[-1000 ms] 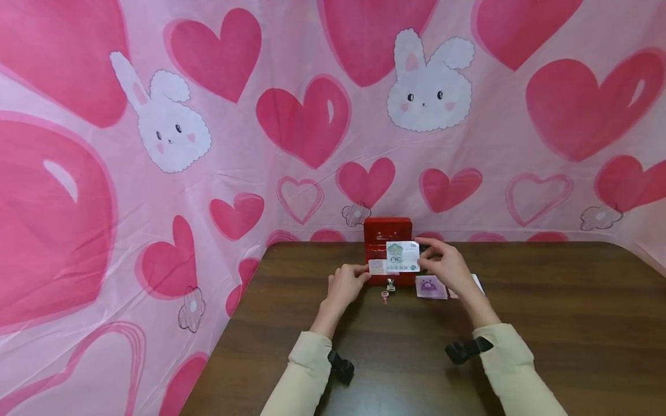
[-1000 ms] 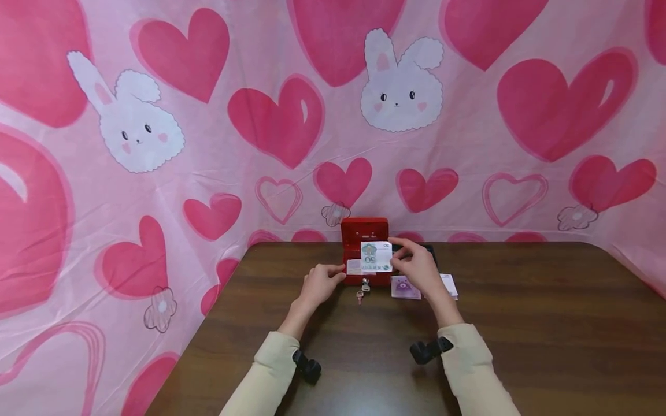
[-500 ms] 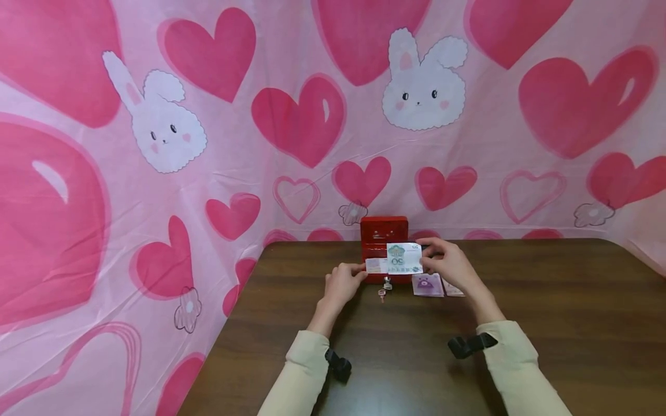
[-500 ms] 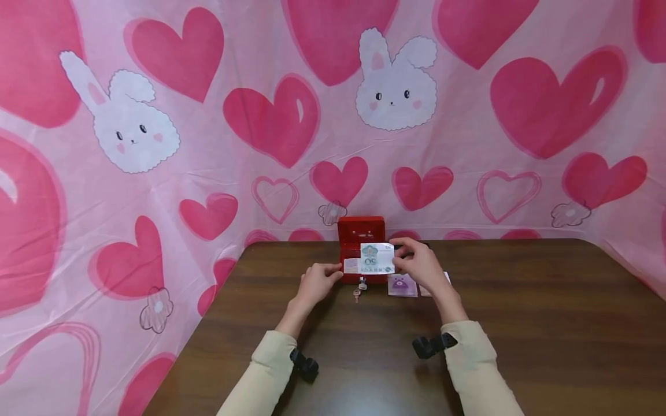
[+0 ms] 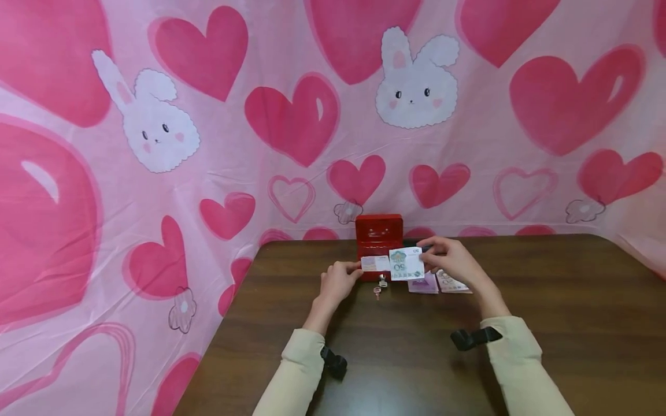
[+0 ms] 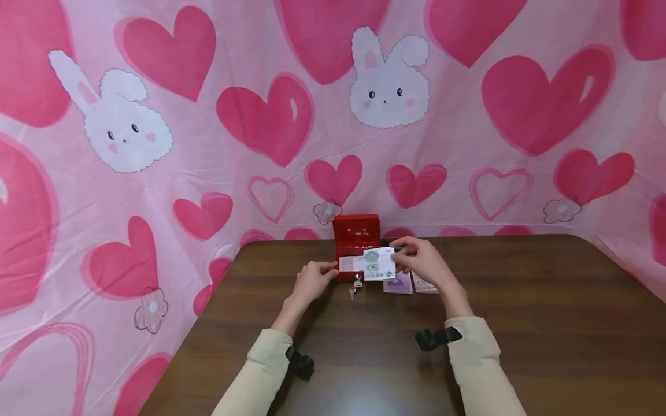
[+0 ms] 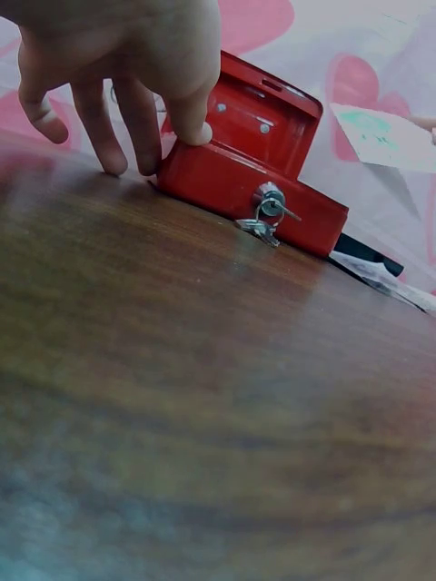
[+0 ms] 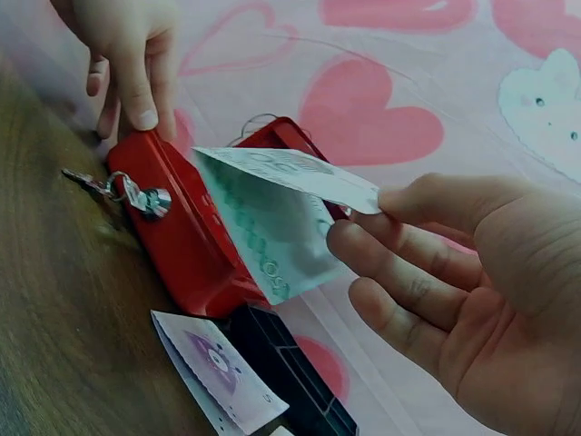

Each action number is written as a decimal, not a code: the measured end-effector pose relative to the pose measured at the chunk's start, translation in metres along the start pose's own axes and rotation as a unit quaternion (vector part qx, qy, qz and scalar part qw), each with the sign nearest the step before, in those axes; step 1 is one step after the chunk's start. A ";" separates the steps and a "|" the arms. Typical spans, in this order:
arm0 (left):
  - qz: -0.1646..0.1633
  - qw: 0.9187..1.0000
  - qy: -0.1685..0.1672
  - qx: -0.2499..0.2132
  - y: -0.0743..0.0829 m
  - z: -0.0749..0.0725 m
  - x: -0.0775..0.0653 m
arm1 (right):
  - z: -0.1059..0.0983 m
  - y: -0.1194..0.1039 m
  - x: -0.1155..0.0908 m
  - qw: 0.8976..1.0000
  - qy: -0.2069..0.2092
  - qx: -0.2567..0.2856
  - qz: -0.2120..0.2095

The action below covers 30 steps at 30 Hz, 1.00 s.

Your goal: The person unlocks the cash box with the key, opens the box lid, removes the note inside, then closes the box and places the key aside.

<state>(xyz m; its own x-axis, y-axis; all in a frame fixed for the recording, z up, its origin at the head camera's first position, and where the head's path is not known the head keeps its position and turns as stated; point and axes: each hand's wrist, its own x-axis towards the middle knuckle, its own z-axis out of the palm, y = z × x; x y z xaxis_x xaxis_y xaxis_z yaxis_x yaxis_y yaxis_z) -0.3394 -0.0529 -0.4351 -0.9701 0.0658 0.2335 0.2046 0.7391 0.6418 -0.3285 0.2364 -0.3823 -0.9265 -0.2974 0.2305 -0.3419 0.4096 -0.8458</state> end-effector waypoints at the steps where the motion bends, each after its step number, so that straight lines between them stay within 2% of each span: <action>1: 0.001 1.000 0.000 -0.001 -0.001 0.000 0.000 | -0.001 0.001 0.000 1.000 -0.006 -0.003 0.000; 12: 0.007 1.000 0.000 0.002 -0.002 -0.001 0.000 | -0.015 0.011 -0.006 0.997 -0.069 0.009 0.019; 18: 0.011 1.000 0.000 0.000 -0.002 -0.002 0.000 | -0.021 0.016 -0.012 0.994 -0.092 0.003 0.050; 25: 0.010 1.000 -0.004 -0.002 -0.003 0.001 0.000 | -0.020 0.028 -0.017 0.991 -0.104 0.024 0.082; 30: 0.006 1.000 -0.005 -0.006 -0.003 0.001 0.001 | -0.022 0.033 -0.017 0.985 -0.142 0.030 0.095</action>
<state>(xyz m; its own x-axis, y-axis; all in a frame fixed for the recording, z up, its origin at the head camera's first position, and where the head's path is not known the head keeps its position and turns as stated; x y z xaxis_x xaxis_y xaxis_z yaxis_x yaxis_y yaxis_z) -0.3414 -0.0541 -0.4375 -0.9690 0.0806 0.2336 0.2169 0.7301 0.6480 -0.3279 0.2742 -0.4038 -0.8884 -0.4534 -0.0721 -0.1485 0.4325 -0.8893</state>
